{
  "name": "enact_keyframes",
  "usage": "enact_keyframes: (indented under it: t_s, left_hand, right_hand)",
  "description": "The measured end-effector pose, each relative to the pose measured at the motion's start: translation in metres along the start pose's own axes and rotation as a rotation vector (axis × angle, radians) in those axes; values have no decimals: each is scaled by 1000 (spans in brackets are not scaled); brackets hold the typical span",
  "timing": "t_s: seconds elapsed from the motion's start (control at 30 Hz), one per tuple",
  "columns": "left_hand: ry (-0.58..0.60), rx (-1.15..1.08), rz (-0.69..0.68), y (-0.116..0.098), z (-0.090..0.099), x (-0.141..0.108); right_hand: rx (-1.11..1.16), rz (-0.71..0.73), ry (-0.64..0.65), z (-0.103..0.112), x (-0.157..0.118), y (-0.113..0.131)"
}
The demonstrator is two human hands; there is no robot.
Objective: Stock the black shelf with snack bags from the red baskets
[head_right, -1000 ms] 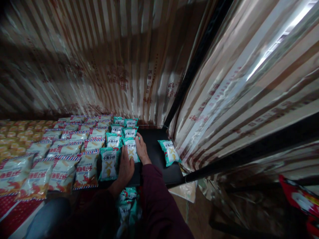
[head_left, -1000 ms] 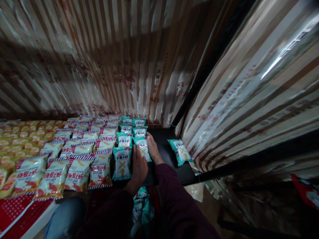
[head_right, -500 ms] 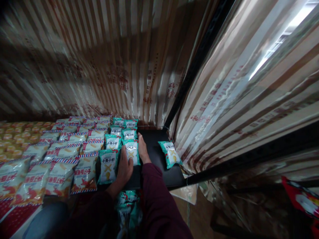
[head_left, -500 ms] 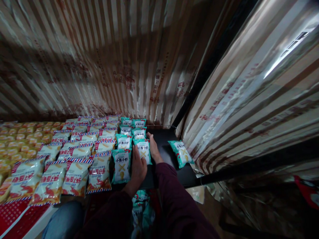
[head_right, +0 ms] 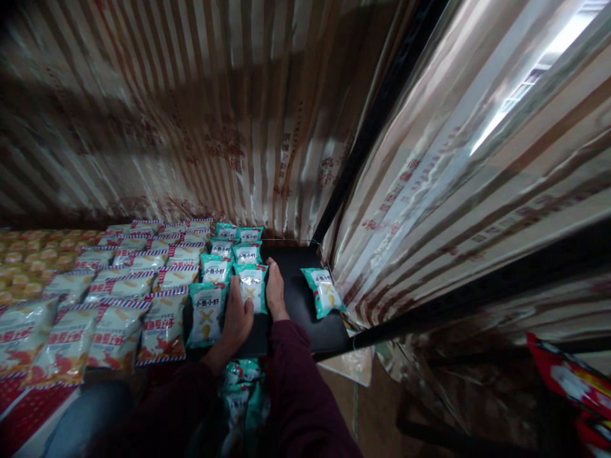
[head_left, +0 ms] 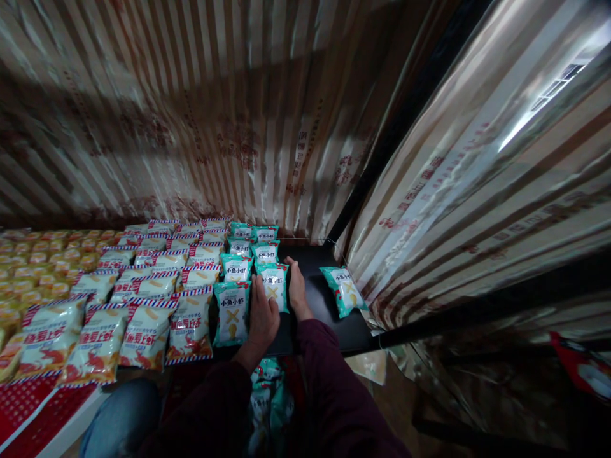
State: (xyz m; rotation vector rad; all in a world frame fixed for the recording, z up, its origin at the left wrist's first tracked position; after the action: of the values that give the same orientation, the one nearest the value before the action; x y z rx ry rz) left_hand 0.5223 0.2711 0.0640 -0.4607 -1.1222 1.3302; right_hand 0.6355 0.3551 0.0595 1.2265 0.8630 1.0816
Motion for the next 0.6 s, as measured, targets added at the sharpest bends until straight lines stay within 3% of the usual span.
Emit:
enact_keyframes:
  t_s: [0.3, 0.6]
  left_hand:
    - [36, 65, -81, -16, 9, -21]
    - [153, 115, -229, -19, 18, -74]
  right_hand:
    - [-36, -7, -54, 11, -38, -4]
    - [-146, -72, -150, 21, -88, 1]
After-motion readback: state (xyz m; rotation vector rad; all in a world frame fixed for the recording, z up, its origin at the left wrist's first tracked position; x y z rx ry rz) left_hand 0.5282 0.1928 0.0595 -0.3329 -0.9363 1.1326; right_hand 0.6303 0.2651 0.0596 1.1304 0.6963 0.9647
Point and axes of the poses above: each hand's wrist, its own x-axis towards the middle knuckle, its own z-axis out of the back of the hand, y = z × x, the point moved 2 cm from there along x, towards the middle knuckle, and after that the axes turned 4 degrees about -z, right-handed, at the moved point
